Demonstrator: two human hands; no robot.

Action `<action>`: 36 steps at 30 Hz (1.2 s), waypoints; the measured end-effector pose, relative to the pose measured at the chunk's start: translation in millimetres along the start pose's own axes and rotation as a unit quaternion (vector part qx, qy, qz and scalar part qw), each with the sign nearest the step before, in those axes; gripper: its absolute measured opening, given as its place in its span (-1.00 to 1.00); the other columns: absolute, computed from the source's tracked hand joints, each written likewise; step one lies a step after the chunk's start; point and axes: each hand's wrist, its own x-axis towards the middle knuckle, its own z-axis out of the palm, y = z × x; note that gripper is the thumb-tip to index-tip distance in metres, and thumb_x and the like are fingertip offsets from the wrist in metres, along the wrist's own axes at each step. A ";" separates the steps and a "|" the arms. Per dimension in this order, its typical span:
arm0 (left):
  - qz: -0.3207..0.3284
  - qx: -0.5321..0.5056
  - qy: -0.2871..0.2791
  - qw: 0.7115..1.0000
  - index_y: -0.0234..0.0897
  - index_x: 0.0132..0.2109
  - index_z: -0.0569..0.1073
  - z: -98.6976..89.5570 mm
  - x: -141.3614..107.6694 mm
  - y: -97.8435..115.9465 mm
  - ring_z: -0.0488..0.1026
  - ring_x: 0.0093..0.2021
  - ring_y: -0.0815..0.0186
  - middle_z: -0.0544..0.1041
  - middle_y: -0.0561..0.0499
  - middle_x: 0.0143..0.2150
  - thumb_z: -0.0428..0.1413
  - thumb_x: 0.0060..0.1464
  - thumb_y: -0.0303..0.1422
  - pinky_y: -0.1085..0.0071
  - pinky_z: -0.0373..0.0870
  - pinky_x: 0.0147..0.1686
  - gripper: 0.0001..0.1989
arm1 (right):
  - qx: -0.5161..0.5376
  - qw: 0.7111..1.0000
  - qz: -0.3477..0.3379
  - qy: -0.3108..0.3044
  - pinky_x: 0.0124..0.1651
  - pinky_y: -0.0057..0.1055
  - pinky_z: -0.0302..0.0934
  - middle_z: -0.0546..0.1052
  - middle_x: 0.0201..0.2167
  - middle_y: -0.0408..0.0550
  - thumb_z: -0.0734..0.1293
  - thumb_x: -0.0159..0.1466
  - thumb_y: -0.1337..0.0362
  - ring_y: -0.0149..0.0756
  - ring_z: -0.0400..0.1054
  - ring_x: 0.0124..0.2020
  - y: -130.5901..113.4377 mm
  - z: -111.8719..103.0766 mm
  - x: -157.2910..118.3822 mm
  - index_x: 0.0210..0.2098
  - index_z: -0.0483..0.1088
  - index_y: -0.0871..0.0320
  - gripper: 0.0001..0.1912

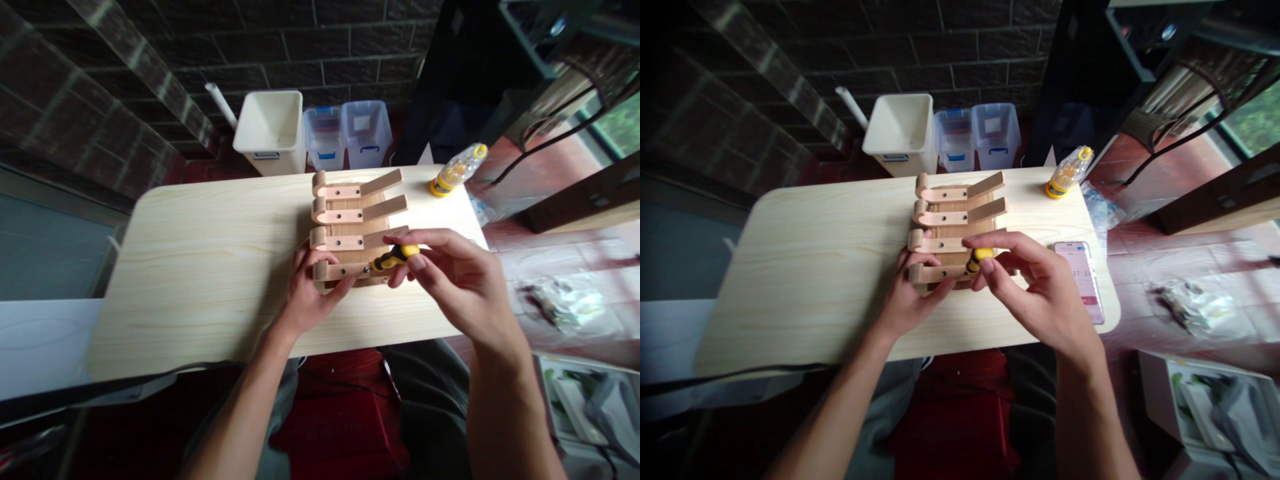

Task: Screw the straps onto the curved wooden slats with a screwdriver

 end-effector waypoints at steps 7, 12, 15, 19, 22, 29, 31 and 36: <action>0.000 -0.005 0.001 1.000 -0.13 -0.10 0.42 1.2 -0.5 -1.4 0.49 0.18 0.05 0.55 -0.07 -0.04 0.32 0.23 -0.17 0.10 0.49 0.18 -0.74 | 0.007 1.000 -0.009 0.002 -0.13 -0.30 0.57 0.68 0.12 -0.04 0.45 0.48 0.26 -0.34 0.62 -0.30 -7.0 6.6 -0.9 0.04 0.63 -0.01 -0.83; -0.008 0.000 0.001 1.000 -0.13 -0.10 0.42 1.2 -0.5 -0.8 0.49 0.20 0.03 0.56 -0.09 -0.01 0.32 0.21 -0.18 0.06 0.49 0.19 -0.73 | 0.000 1.000 -0.008 0.001 -0.16 -0.30 0.59 0.70 0.11 -0.03 0.44 0.49 0.23 -0.34 0.62 -0.32 -3.6 5.0 1.4 0.04 0.63 0.01 -0.84; -0.004 -0.004 0.006 1.000 -0.13 -0.10 0.42 1.2 -0.3 -0.4 0.49 0.20 0.03 0.55 -0.10 -0.01 0.33 0.20 -0.19 0.06 0.49 0.20 -0.73 | 0.000 1.000 -0.014 0.002 -0.15 -0.32 0.58 0.70 0.11 -0.03 0.43 0.50 0.24 -0.36 0.62 -0.31 -1.4 3.2 1.9 0.06 0.62 0.00 -0.82; -0.001 0.001 0.004 1.000 -0.13 -0.10 0.41 0.8 0.0 -0.2 0.49 0.18 0.02 0.56 -0.09 -0.05 0.32 0.21 -0.18 0.05 0.49 0.19 -0.73 | -0.005 1.000 -0.009 0.001 -0.15 -0.32 0.58 0.70 0.10 -0.03 0.43 0.50 0.24 -0.35 0.61 -0.30 -2.5 4.4 1.7 0.06 0.62 0.00 -0.82; -0.002 -0.002 0.000 1.000 -0.12 -0.09 0.41 0.5 0.1 -0.5 0.49 0.16 0.03 0.56 -0.07 -0.06 0.32 0.22 -0.18 0.06 0.50 0.17 -0.73 | 0.003 1.000 -0.003 0.000 -0.17 -0.33 0.58 0.69 0.04 -0.05 0.47 0.46 0.24 -0.35 0.61 -0.32 -4.7 6.9 1.8 0.02 0.62 0.00 -0.84; 0.001 -0.014 0.003 1.000 -0.13 -0.09 0.42 0.7 -0.4 -0.2 0.49 0.14 0.05 0.53 -0.07 -0.05 0.33 0.21 -0.21 0.07 0.50 0.17 -0.74 | 0.041 0.999 -0.012 0.008 -0.22 -0.37 0.57 0.64 -0.05 -0.11 0.50 0.42 0.31 -0.37 0.61 -0.33 0.5 6.4 3.8 -0.04 0.58 0.02 -0.87; 0.001 -0.012 0.002 1.000 -0.13 -0.10 0.42 0.6 -0.1 0.6 0.49 0.13 0.05 0.54 -0.06 -0.07 0.32 0.22 -0.21 0.07 0.50 0.16 -0.74 | 0.049 0.999 -0.011 0.008 -0.22 -0.35 0.57 0.65 -0.04 -0.10 0.52 0.40 0.31 -0.34 0.62 -0.31 1.8 6.3 3.6 -0.04 0.58 0.02 -0.84; 0.004 -0.001 0.000 1.000 -0.13 -0.11 0.41 -0.1 0.9 1.1 0.50 0.10 0.06 0.55 -0.04 -0.10 0.31 0.22 -0.20 0.08 0.50 0.14 -0.75 | 0.029 1.000 -0.007 0.008 -0.16 -0.30 0.59 0.68 0.04 -0.05 0.50 0.43 0.26 -0.34 0.60 -0.31 -2.9 9.2 1.7 -0.01 0.58 0.01 -0.85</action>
